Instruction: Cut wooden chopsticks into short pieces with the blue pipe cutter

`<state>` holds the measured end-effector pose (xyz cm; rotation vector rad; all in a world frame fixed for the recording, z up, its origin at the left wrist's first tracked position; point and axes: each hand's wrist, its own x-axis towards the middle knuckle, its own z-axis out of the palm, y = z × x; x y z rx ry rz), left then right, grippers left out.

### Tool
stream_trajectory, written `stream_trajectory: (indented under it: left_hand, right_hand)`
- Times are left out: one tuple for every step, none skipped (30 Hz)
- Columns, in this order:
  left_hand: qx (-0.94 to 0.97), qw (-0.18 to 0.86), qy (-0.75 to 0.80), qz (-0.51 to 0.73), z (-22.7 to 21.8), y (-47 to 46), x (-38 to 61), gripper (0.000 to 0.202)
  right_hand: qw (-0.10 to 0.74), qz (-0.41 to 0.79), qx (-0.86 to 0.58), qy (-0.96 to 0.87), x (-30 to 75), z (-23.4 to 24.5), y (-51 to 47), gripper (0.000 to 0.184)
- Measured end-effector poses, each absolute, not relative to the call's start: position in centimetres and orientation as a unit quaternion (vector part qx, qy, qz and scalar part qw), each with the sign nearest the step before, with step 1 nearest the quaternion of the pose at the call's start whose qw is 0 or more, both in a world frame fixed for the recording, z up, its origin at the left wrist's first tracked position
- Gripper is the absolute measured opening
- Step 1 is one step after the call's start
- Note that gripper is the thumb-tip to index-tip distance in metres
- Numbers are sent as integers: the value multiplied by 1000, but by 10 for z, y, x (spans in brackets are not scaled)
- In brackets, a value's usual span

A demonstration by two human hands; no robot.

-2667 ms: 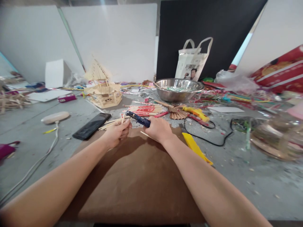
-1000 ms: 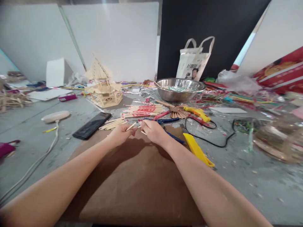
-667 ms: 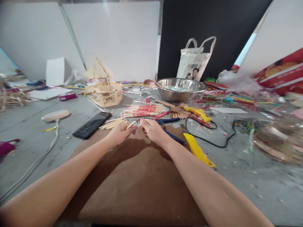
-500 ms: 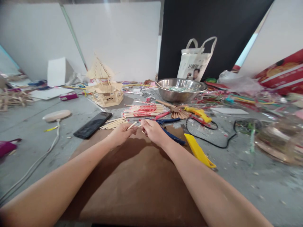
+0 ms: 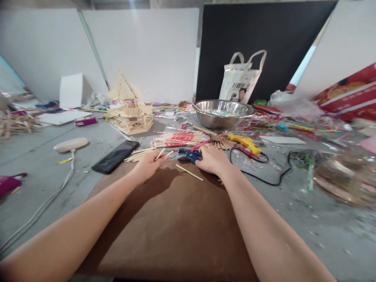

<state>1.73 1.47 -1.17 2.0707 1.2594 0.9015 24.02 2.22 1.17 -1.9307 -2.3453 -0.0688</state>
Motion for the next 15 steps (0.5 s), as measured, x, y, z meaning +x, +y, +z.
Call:
stream_trajectory:
  left_hand:
    - [769, 271, 471, 338, -13, 15, 17, 27]
    - [767, 268, 475, 338, -14, 16, 16, 27]
    - [766, 262, 482, 337, -15, 17, 16, 27]
    - [764, 252, 491, 333, -16, 17, 15, 27]
    - [764, 240, 503, 327, -17, 18, 15, 27]
    - [764, 224, 515, 319, -17, 18, 14, 28]
    - [765, 205, 527, 309, -17, 19, 14, 28]
    - [766, 186, 539, 297, -17, 19, 14, 29]
    - [769, 167, 548, 284, -16, 19, 13, 30]
    - [771, 148, 557, 270, -15, 18, 13, 31]
    - [772, 128, 568, 257, -15, 18, 12, 32]
    - [770, 107, 579, 244, -14, 18, 12, 32]
    - [767, 87, 592, 231, -14, 18, 11, 32]
    - [764, 66, 603, 220, -13, 18, 11, 32]
    - [760, 46, 613, 209, -13, 18, 10, 33]
  right_hand:
    - [23, -21, -634, -773, 242, 11, 23, 38]
    - [2, -17, -634, -773, 243, 11, 23, 41]
    - [-12, -13, -634, -773, 244, 10, 23, 42]
    - [-19, -10, -633, -774, 244, 10, 23, 42]
    - [-22, -10, -630, -776, 244, 10, 23, 41]
    - [-21, -12, -627, -779, 244, 9, 23, 39]
    - [-20, -15, -623, -782, 243, 9, 23, 37]
    - [-18, -18, -620, -784, 243, 9, 24, 36]
    - [-16, -20, -618, -785, 243, 9, 24, 36]
    - [-12, -23, -619, -785, 242, 9, 24, 36]
    - [-8, -31, -622, -782, 242, 9, 24, 37]
    - [-5, -42, -627, -778, 242, 9, 24, 39]
    - [-4, -52, -634, -771, 243, 10, 24, 41]
    - [-10, -56, -643, -764, 244, 11, 23, 44]
    - [-22, -53, -652, -756, 245, 13, 22, 46]
